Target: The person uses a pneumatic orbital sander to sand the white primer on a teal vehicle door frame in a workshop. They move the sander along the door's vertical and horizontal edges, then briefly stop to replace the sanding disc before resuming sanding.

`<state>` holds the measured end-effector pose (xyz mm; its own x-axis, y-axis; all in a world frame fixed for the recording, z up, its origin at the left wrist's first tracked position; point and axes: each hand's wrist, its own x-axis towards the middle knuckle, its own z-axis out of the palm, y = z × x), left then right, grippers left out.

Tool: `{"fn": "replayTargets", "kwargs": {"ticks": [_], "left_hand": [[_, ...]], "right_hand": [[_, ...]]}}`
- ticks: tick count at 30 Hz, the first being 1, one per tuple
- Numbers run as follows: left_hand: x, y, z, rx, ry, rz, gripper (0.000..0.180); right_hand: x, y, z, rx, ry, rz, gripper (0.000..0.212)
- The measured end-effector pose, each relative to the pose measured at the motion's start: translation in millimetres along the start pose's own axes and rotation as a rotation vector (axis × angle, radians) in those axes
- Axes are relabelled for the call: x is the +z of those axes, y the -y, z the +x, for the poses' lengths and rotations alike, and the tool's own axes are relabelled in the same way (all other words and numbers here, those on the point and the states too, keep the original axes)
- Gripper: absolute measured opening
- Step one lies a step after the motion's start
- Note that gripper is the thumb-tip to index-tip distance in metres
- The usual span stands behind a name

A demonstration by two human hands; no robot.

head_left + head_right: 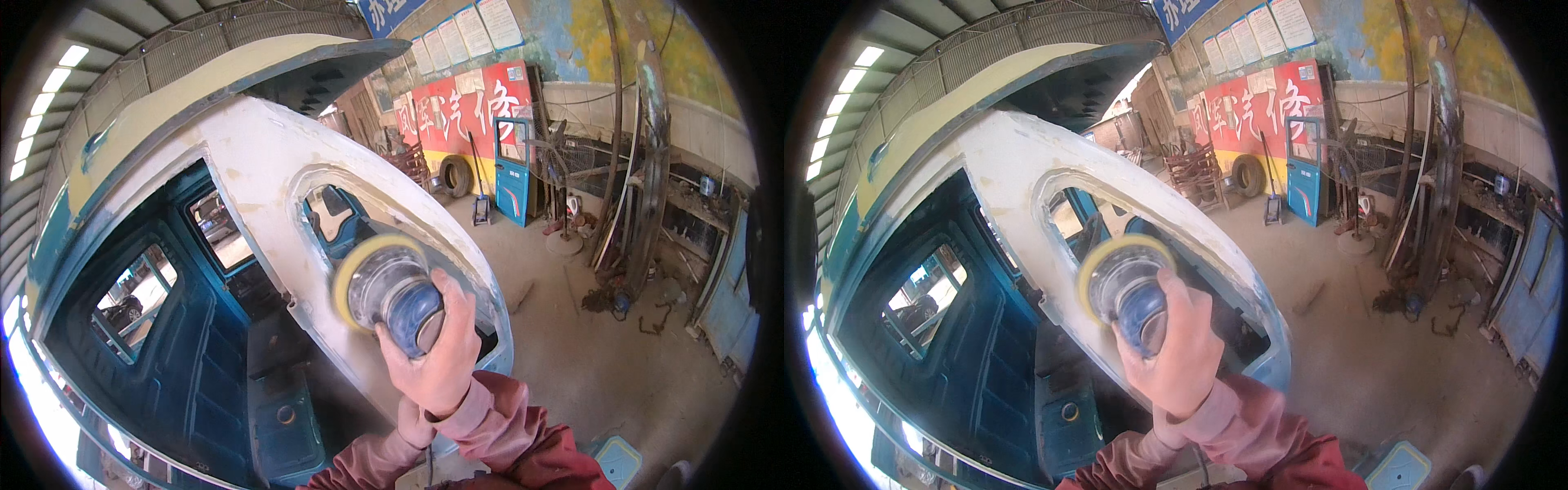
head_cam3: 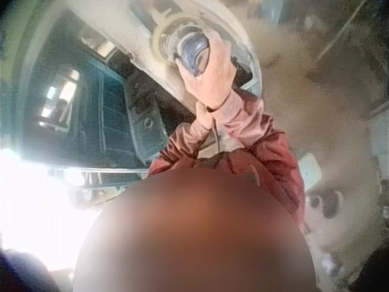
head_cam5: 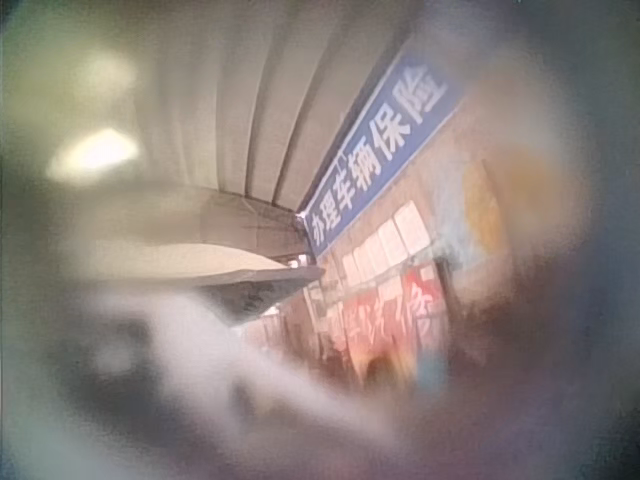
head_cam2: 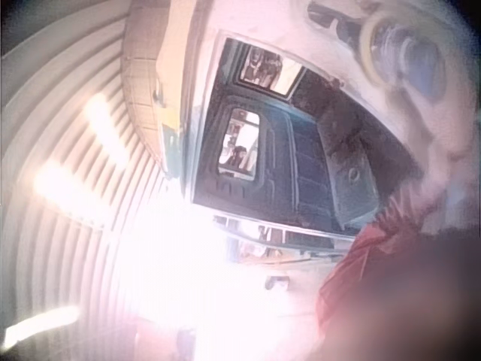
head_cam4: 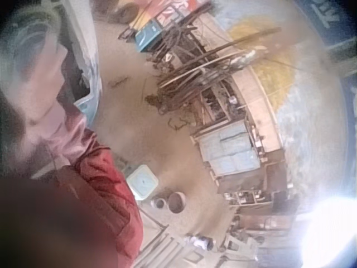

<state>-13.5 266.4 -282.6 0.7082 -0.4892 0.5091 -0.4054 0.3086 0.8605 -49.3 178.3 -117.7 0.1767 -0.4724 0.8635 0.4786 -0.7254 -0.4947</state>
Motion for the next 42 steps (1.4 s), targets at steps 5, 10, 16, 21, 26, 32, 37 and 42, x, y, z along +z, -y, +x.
{"fn": "replayTargets", "kwargs": {"ticks": [5,10,16,21,26,32,37,42], "left_hand": [[-1.8,-2.9,5.8,-0.061,0.006,0.088,0.055],[-2.4,-2.9,7.8,-0.07,0.014,0.062,0.066],[-7.1,0.4,13.6,-0.01,0.045,0.064,0.06],[-10.3,-2.6,19.2,-0.073,0.029,0.041,0.049],[-9.6,-7.0,22.4,-0.063,0.04,0.038,0.046],[-11.9,-7.3,24.5,-0.09,0.058,0.048,0.046],[-15.2,-9.6,24.9,-0.083,0.059,0.039,0.045],[-13.5,-14.5,23.8,-0.083,0.042,0.008,0.044]], "right_hand": [[4.0,-10.0,4.1,0.06,0.006,0.02,0.086],[7.9,-14.4,4.3,0.037,-0.054,0.0,0.079],[9.8,-14.9,6.6,0.004,-0.092,0.004,0.079],[12.3,-12.3,8.6,0.072,-0.063,0.017,0.081],[14.6,-15.1,10.3,0.054,-0.089,0.004,0.081],[16.8,-18.0,10.7,0.072,-0.087,0.041,0.082],[19.3,-19.1,12.0,0.031,-0.135,0.026,0.078],[19.0,-18.7,10.8,0.053,-0.115,0.033,0.079]]}}
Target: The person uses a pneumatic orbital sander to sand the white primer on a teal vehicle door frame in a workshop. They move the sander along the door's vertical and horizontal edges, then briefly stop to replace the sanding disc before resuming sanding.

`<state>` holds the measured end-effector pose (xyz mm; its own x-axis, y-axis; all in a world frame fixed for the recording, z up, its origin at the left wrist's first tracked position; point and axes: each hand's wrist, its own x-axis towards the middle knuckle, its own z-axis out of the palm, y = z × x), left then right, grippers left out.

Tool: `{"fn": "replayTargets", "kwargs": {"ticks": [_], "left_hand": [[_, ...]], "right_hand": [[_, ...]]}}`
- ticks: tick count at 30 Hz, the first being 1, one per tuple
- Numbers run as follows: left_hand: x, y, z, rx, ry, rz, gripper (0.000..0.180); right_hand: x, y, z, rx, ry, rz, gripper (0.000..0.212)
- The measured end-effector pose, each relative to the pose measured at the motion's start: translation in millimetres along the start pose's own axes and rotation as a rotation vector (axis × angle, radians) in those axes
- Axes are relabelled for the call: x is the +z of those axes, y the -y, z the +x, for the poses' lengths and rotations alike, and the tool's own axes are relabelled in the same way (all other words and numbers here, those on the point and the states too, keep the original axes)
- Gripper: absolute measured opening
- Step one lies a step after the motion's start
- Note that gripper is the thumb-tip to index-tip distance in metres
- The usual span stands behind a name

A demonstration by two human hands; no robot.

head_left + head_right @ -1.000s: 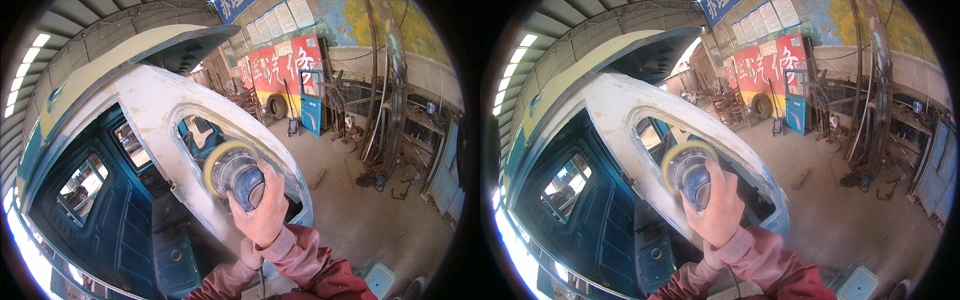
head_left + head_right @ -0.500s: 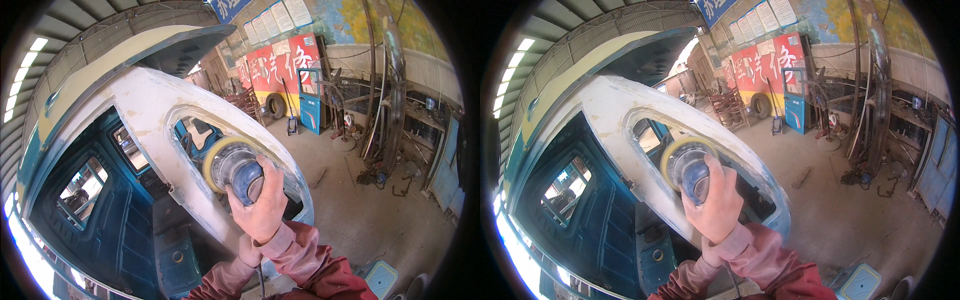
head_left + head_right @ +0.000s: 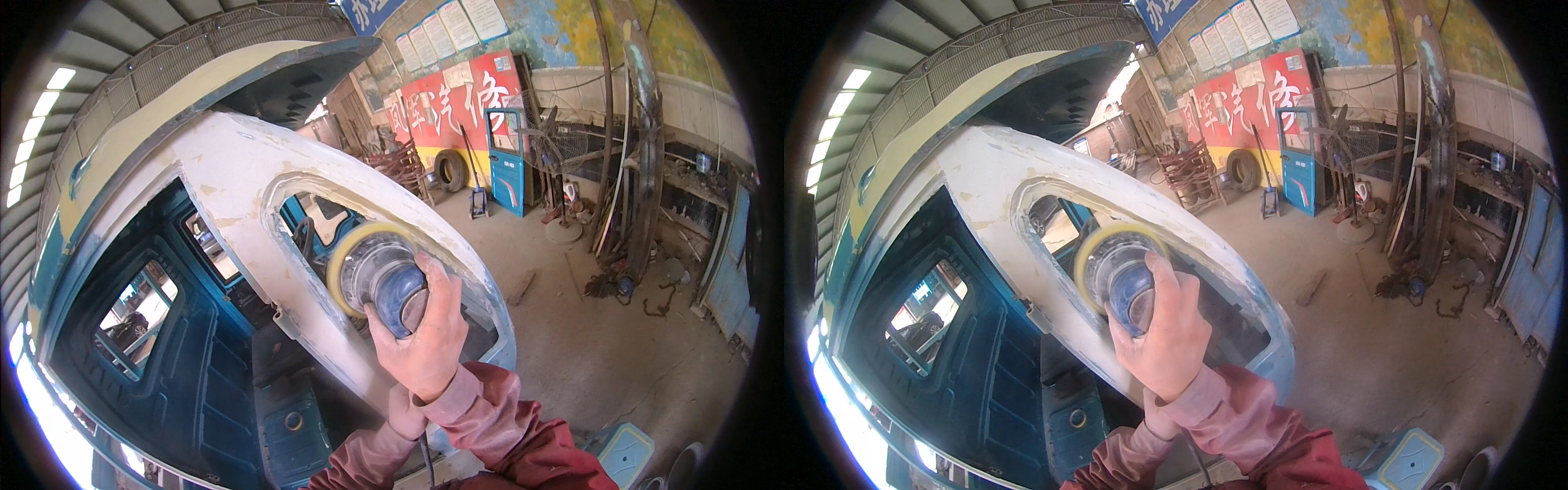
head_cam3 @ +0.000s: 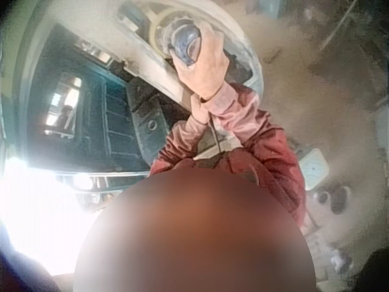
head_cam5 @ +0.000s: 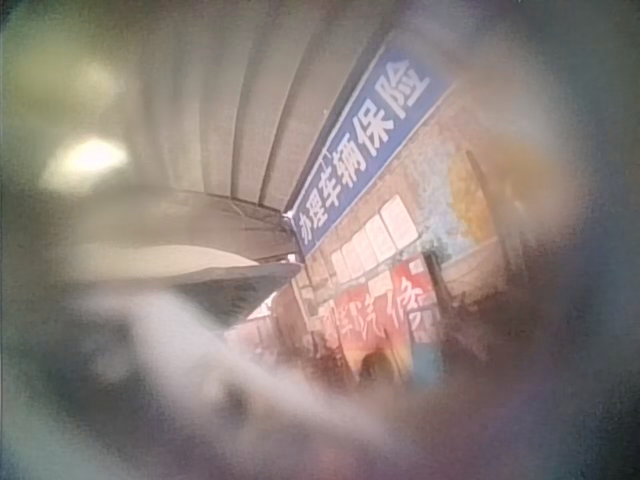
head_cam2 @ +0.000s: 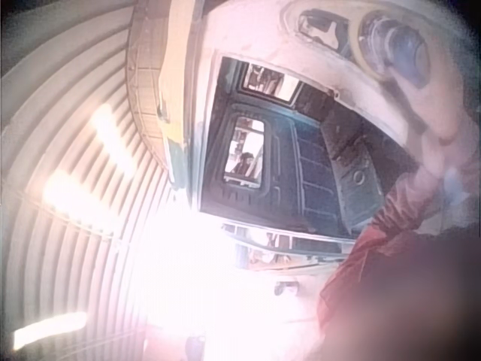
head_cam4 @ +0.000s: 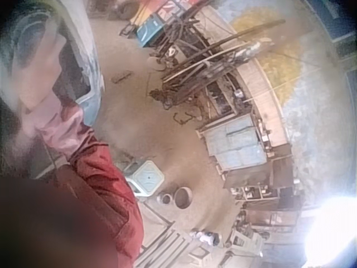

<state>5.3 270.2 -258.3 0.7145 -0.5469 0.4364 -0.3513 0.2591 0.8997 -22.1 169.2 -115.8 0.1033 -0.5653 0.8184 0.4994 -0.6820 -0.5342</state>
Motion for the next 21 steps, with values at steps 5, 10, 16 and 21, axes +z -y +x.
{"fn": "replayTargets", "kwargs": {"ticks": [5,10,16,21], "left_hand": [[3.5,2.5,-1.3,-0.004,-0.01,0.0,0.05],[0.3,9.0,-3.9,-0.003,0.03,0.041,0.057],[-1.1,19.0,-8.1,-0.046,0.02,0.105,0.059],[-5.1,32.6,-10.1,-0.051,0.021,0.096,0.06]], "right_hand": [[-3.6,0.2,-2.6,0.044,0.032,-0.024,0.082],[-5.0,-2.4,-5.0,0.054,0.025,-0.019,0.082],[-6.7,-8.6,-7.5,0.056,0.014,-0.032,0.08],[-8.9,-11.9,-12.1,0.099,0.035,-0.025,0.084]]}}
